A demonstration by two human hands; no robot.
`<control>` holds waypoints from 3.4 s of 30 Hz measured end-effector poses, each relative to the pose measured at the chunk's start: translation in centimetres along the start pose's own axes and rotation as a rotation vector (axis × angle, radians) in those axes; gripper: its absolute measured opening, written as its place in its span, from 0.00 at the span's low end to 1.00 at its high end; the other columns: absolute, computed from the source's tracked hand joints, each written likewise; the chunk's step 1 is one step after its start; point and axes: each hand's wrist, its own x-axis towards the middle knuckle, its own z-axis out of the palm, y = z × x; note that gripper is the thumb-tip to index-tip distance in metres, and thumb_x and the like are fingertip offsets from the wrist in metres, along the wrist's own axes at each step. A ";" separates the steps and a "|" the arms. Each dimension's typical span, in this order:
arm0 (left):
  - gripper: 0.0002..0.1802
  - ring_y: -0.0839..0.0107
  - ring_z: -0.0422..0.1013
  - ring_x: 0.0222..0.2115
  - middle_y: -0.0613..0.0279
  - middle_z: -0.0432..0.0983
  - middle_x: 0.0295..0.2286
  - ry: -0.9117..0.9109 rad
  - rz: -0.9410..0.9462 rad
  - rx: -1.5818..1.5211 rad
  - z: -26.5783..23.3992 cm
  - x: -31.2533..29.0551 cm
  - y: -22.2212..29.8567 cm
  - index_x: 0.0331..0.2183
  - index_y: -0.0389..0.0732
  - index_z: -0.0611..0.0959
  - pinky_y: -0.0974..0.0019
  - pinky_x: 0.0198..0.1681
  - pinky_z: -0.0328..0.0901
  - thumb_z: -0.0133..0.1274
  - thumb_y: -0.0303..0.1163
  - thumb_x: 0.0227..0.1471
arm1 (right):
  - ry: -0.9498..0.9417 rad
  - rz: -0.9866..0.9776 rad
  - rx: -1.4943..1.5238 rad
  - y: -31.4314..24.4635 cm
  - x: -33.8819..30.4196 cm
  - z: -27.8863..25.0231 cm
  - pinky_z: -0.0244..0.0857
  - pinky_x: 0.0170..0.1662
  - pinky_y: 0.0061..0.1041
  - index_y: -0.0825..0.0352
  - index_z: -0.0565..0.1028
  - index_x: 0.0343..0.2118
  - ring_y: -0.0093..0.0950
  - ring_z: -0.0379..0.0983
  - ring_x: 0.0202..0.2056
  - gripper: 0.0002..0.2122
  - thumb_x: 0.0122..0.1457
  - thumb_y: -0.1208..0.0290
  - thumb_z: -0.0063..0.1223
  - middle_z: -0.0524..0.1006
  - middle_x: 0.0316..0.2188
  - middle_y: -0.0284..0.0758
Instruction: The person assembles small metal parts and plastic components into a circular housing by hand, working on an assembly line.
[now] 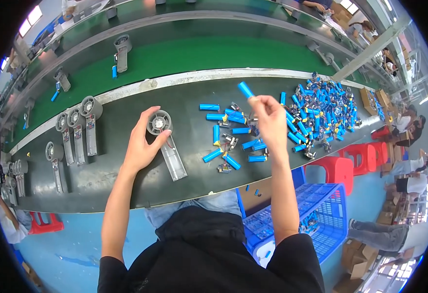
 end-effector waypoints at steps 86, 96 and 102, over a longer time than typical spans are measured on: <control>0.18 0.73 0.74 0.40 0.58 0.78 0.42 0.251 -0.037 -0.255 0.4 -6.6 1.6 0.50 0.34 0.81 0.72 0.44 0.68 0.55 0.20 0.57 | -0.211 -0.782 -0.086 0.6 -7.0 15.3 0.62 0.21 0.22 0.67 0.79 0.31 0.21 0.68 0.18 0.06 0.49 0.78 0.64 0.76 0.28 0.31; 0.20 0.67 0.76 0.37 0.55 0.79 0.40 0.162 0.115 -0.017 -0.8 -6.4 0.7 0.49 0.35 0.82 0.70 0.40 0.70 0.57 0.16 0.52 | -0.276 -0.991 -0.137 0.8 -6.0 14.9 0.69 0.27 0.27 0.66 0.78 0.31 0.32 0.75 0.26 0.10 0.44 0.81 0.64 0.76 0.28 0.34; 0.20 0.66 0.75 0.35 0.55 0.78 0.39 0.075 0.171 0.066 -1.8 -5.7 1.1 0.49 0.36 0.82 0.68 0.37 0.69 0.56 0.16 0.52 | -0.257 -1.004 -0.106 0.8 -6.1 15.0 0.70 0.29 0.27 0.67 0.77 0.31 0.32 0.75 0.26 0.11 0.42 0.84 0.63 0.76 0.27 0.35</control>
